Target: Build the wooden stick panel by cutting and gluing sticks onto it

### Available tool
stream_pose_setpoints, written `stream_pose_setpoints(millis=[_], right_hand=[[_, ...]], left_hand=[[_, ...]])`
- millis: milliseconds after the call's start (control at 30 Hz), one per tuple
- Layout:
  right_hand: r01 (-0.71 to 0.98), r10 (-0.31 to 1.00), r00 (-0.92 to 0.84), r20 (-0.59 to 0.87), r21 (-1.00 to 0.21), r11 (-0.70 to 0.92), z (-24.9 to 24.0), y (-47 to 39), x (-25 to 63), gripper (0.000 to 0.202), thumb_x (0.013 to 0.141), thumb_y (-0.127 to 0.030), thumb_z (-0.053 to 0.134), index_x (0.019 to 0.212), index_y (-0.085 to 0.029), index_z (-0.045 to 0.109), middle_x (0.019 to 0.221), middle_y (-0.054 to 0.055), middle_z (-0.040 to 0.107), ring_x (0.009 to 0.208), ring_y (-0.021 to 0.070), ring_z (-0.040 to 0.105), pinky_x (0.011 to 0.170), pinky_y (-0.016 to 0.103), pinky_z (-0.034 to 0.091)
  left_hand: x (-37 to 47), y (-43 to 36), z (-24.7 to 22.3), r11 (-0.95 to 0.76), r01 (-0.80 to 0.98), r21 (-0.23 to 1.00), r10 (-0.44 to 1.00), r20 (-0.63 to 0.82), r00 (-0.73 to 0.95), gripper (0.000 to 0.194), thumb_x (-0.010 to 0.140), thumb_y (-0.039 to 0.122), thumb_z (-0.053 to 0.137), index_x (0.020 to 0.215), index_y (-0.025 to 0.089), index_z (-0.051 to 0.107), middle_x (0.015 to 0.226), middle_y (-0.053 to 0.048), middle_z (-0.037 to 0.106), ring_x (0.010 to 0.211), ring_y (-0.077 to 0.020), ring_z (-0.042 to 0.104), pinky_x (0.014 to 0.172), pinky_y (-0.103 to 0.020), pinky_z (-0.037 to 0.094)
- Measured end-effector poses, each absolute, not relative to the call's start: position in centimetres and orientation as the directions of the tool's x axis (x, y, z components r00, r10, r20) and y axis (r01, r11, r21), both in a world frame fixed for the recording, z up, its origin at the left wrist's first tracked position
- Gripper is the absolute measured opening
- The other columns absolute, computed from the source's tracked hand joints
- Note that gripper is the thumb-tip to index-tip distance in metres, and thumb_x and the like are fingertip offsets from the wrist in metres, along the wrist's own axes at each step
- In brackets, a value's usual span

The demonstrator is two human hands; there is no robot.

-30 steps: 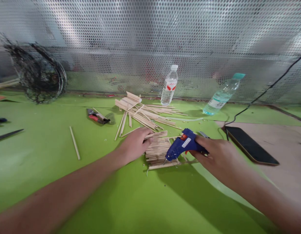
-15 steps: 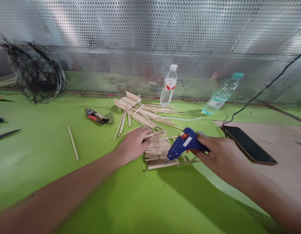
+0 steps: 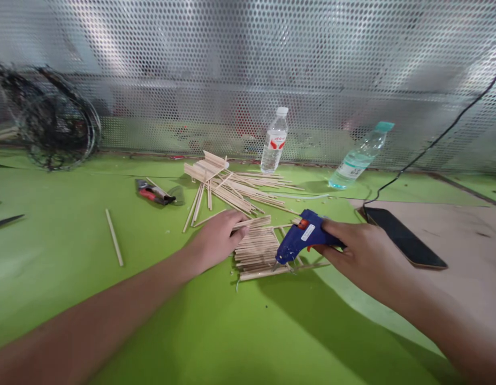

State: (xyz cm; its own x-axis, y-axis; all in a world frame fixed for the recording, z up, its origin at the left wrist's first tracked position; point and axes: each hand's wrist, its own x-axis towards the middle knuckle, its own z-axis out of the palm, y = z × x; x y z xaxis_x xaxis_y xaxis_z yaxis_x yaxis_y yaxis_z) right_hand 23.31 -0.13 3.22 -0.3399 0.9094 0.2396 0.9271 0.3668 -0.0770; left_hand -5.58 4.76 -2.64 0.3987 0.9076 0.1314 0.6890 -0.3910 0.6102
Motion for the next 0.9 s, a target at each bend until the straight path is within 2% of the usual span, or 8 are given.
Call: stream_pose_setpoints(millis=[267, 533, 767, 900], right_hand=[[0.919, 0.905, -0.344, 0.249, -0.110, 0.380, 3.5, -0.1, 23.6, 0.012, 0.088, -0.028, 0.058, 0.081, -0.023, 0.067, 0.062, 0.002, 0.064, 0.051, 0.0197, 0.057, 0.052, 0.029, 0.033], [0.945, 0.934, -0.290, 0.210, -0.091, 0.314, 3.9, 0.0, 23.5, 0.011, 0.087, -0.028, 0.058, 0.080, -0.024, 0.066, 0.060, 0.003, 0.065, 0.053, 0.0222, 0.059, 0.052, 0.030, 0.032], [0.959, 0.955, -0.247, 0.162, -0.100, 0.265, 4.3, -0.1, 23.4, 0.011, 0.088, -0.028, 0.060, 0.084, -0.022, 0.069, 0.063, 0.003, 0.067, 0.052, 0.0196, 0.058, 0.052, 0.029, 0.033], [0.962, 0.954, -0.245, 0.170, -0.078, 0.261, 4.4, -0.1, 23.5, 0.009, 0.085, -0.027, 0.061, 0.079, -0.022, 0.067, 0.060, 0.002, 0.064, 0.053, 0.0194, 0.057, 0.052, 0.028, 0.031]], left_hand=[[-5.6, 4.6, -2.6, -0.384, 0.694, 0.609, 0.910, 0.123, 0.395, 0.021, 0.102, 0.027, 0.056, 0.117, 0.021, 0.070, 0.118, -0.008, 0.074, 0.103, -0.0216, 0.069, 0.093, -0.040, 0.056], [-5.8, 4.7, -2.7, -0.385, 0.684, 0.619, 0.910, 0.134, 0.392, 0.022, 0.101, 0.030, 0.057, 0.116, 0.022, 0.070, 0.117, -0.007, 0.072, 0.104, -0.0225, 0.068, 0.094, -0.042, 0.056], [-5.6, 4.8, -3.1, -0.363, 0.673, 0.644, 0.917, 0.120, 0.380, 0.018, 0.100, 0.027, 0.057, 0.110, 0.025, 0.072, 0.112, -0.008, 0.073, 0.096, -0.0219, 0.069, 0.083, -0.040, 0.060], [-5.6, 4.7, -3.2, -0.366, 0.666, 0.650, 0.917, 0.128, 0.379, 0.017, 0.101, 0.028, 0.057, 0.109, 0.025, 0.072, 0.111, -0.007, 0.073, 0.094, -0.0212, 0.069, 0.083, -0.041, 0.061]])
